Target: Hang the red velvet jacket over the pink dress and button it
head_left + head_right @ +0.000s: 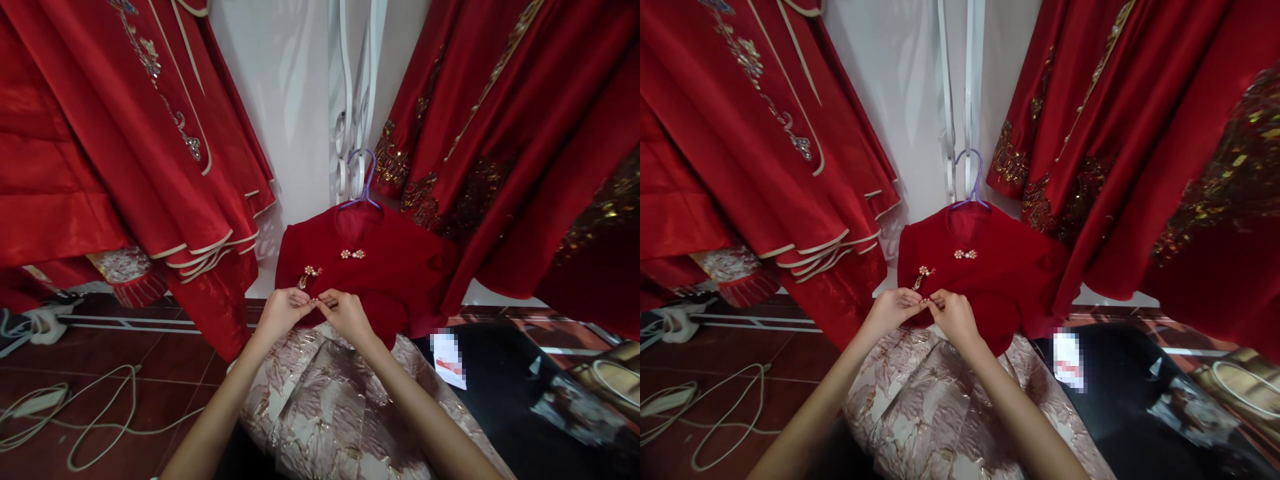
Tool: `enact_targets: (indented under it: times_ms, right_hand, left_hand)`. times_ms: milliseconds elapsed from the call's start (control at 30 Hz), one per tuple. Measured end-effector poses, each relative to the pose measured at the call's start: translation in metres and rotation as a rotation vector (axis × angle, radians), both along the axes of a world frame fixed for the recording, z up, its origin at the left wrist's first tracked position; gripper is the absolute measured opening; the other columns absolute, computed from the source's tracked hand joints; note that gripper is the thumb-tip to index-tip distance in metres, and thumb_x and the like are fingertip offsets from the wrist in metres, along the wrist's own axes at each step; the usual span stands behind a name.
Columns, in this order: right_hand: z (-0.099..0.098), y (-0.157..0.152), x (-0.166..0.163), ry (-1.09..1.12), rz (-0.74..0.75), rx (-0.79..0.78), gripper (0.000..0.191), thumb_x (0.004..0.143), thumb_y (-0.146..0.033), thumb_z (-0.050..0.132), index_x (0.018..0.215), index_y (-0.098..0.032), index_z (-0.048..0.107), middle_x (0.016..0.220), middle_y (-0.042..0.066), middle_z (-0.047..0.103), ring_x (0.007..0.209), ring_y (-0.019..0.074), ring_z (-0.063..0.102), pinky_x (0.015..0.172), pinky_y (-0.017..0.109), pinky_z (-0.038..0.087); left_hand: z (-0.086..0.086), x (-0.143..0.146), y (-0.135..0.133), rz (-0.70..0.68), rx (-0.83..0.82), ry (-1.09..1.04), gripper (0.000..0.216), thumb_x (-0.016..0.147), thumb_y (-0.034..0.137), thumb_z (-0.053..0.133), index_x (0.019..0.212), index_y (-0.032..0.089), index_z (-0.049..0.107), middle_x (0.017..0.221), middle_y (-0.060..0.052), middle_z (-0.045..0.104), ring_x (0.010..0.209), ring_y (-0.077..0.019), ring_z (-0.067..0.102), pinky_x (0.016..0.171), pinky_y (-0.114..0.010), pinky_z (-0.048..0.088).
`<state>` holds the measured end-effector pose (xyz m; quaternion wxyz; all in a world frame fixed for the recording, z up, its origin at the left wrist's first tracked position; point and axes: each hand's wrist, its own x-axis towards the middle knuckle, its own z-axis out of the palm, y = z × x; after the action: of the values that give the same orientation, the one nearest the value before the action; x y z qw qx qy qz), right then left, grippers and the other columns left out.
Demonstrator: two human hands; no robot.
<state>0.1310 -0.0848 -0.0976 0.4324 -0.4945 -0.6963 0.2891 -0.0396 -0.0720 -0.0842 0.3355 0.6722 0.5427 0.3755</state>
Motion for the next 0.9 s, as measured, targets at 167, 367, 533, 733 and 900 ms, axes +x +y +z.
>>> enact_targets:
  times_ms: [167,367,533,733,900]
  right_hand:
    - [-0.002,-0.001,-0.003,-0.023,-0.027,0.032,0.010,0.084,-0.026,0.058,0.083,-0.020,0.066,0.079,0.003,0.073,0.071,0.0169,0.069,0.068,0.026,0.054]
    - [-0.002,0.000,-0.006,-0.088,-0.052,0.054,0.012,0.086,-0.028,0.055,0.082,-0.021,0.064,0.079,0.003,0.072,0.071,0.0165,0.068,0.067,0.025,0.052]
    - [-0.002,-0.008,0.002,-0.084,-0.021,0.070,0.014,0.084,-0.027,0.056,0.093,-0.019,0.065,0.087,0.005,0.071,0.073,0.0162,0.067,0.066,0.026,0.053]
    - [0.004,-0.042,0.042,0.034,-0.059,0.010,0.020,0.086,-0.031,0.053,0.099,-0.021,0.065,0.093,0.006,0.069,0.072,0.0147,0.066,0.061,0.025,0.055]
    - [0.008,-0.048,0.046,0.114,-0.015,-0.028,0.020,0.085,-0.032,0.056,0.100,-0.021,0.064,0.097,0.006,0.068,0.079,0.0154,0.066,0.067,0.027,0.056]
  left_hand:
    - [-0.002,0.003,-0.002,0.022,0.030,0.005,0.013,0.067,0.016,0.068,0.079,0.013,0.069,0.076,-0.006,0.073,0.070,-0.0161,0.068,0.072,-0.029,0.056]
    - [-0.001,-0.001,-0.002,-0.027,0.010,0.040,0.013,0.069,0.018,0.066,0.080,0.013,0.071,0.079,-0.006,0.074,0.072,-0.0171,0.069,0.072,-0.028,0.056]
    - [0.008,-0.008,0.000,-0.074,0.042,0.107,0.018,0.071,0.019,0.066,0.088,0.014,0.068,0.078,-0.004,0.071,0.072,-0.0145,0.067,0.069,-0.025,0.054]
    - [0.027,-0.016,-0.005,-0.023,0.184,0.174,0.023,0.075,0.026,0.066,0.096,0.018,0.066,0.088,-0.004,0.066,0.077,-0.0138,0.063,0.072,-0.026,0.052]
    - [0.031,-0.008,-0.014,-0.087,0.228,0.396,0.013,0.076,0.027,0.066,0.088,0.021,0.068,0.090,-0.003,0.064,0.080,-0.0166,0.059,0.075,-0.029,0.048]
